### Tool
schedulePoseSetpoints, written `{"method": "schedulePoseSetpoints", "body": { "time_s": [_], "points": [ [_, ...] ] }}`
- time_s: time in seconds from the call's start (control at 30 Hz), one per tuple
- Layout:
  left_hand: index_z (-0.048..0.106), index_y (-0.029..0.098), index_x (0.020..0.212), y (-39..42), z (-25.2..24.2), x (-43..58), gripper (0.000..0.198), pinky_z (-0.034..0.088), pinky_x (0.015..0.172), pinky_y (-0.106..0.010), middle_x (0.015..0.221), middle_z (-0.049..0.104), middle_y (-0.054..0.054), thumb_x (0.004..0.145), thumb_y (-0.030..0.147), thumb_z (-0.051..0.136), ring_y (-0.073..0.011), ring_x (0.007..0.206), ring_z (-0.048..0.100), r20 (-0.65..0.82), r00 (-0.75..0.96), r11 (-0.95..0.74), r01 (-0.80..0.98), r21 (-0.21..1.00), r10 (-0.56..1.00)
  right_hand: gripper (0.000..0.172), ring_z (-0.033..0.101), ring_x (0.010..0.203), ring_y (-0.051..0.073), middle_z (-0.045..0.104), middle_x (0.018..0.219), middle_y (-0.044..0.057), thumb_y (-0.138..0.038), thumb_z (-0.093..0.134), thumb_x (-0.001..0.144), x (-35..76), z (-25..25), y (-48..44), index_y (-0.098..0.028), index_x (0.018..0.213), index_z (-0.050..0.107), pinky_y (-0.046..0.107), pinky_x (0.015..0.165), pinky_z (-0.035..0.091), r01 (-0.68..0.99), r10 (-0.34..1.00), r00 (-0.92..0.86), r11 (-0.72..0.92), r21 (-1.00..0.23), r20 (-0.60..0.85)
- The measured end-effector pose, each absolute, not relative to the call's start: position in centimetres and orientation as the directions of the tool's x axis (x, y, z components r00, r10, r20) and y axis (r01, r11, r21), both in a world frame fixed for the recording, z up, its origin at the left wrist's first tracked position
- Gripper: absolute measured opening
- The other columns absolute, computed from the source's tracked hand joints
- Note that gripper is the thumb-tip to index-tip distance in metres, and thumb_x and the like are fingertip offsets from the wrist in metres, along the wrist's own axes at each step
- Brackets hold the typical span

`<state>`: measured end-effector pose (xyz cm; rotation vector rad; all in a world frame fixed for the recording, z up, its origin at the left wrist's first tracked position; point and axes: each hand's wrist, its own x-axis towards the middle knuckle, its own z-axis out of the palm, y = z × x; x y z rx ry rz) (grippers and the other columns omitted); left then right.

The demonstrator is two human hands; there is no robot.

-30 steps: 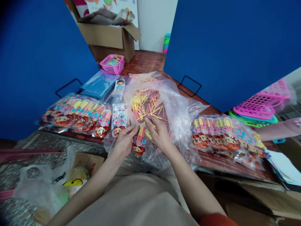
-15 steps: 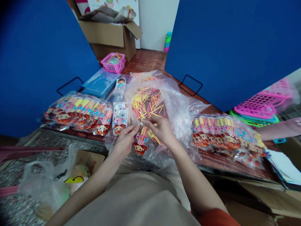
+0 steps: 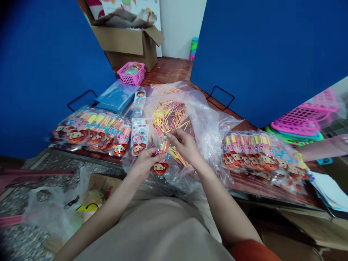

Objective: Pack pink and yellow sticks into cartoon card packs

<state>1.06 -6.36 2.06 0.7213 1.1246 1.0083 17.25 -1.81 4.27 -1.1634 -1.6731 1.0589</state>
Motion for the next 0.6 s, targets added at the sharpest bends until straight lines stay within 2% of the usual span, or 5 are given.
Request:
{"method": "schedulePoseSetpoints", "body": {
  "time_s": [0.13, 0.23, 0.37, 0.47, 0.6],
  "points": [
    [0.071, 0.013, 0.066, -6.3, 1.2, 1.2, 0.034, 0.038, 0.054, -0.022, 0.059, 0.064, 0.001, 0.049, 0.036, 0.089, -0.0089, 0.053, 0.050, -0.345, 0.068, 0.350, -0.277, 0.895, 0.936, 0.043, 0.041, 0.057, 0.010, 0.051, 0.062, -0.002, -0.058, 0.060, 0.085, 17.6, 4.6, -2.0, -0.017, 0.072, 0.056, 0.025, 0.054, 0.031, 0.450, 0.932, -0.334, 0.288, -0.845, 0.140],
    [0.072, 0.014, 0.068, -6.2, 0.7, 1.1, 0.035, 0.039, 0.055, -0.022, 0.061, 0.064, 0.001, 0.048, 0.037, 0.089, -0.0104, 0.055, 0.051, -0.295, 0.035, 0.295, -0.231, 0.927, 0.955, 0.044, 0.039, 0.056, 0.010, 0.050, 0.060, -0.003, -0.059, 0.061, 0.083, 18.1, 4.7, -1.8, -0.017, 0.071, 0.057, 0.025, 0.052, 0.029, 0.482, 0.918, -0.384, 0.287, -0.828, 0.095],
    [0.069, 0.014, 0.064, -6.2, 1.0, 1.1, 0.033, 0.037, 0.053, -0.022, 0.057, 0.062, 0.002, 0.052, 0.039, 0.087, -0.0098, 0.053, 0.050, -0.299, 0.028, 0.296, -0.246, 0.923, 0.954, 0.038, 0.041, 0.056, 0.009, 0.051, 0.065, -0.004, -0.055, 0.067, 0.080, 18.5, 4.8, -1.5, -0.018, 0.084, 0.060, 0.024, 0.052, 0.032, 0.386, 0.923, -0.373, 0.250, -0.888, 0.097],
    [0.068, 0.014, 0.061, -6.2, 1.6, 1.2, 0.034, 0.038, 0.053, -0.022, 0.055, 0.061, 0.002, 0.049, 0.037, 0.089, -0.0086, 0.050, 0.048, -0.331, 0.049, 0.329, -0.312, 0.891, 0.942, 0.038, 0.042, 0.055, 0.009, 0.050, 0.064, -0.006, -0.050, 0.073, 0.076, 18.2, 4.5, -1.5, -0.019, 0.092, 0.057, 0.023, 0.051, 0.034, 0.270, 0.933, -0.347, 0.196, -0.943, 0.095],
    [0.071, 0.013, 0.066, -6.1, 2.2, 1.2, 0.038, 0.041, 0.055, -0.023, 0.059, 0.065, 0.000, 0.042, 0.033, 0.091, -0.0094, 0.052, 0.051, -0.376, 0.067, 0.373, -0.374, 0.849, 0.924, 0.056, 0.047, 0.054, 0.010, 0.054, 0.064, -0.008, -0.040, 0.076, 0.074, 17.4, 4.2, -2.2, -0.022, 0.119, 0.047, 0.023, 0.051, 0.035, 0.074, 0.905, -0.423, 0.083, -0.994, 0.044]
  ]
}}
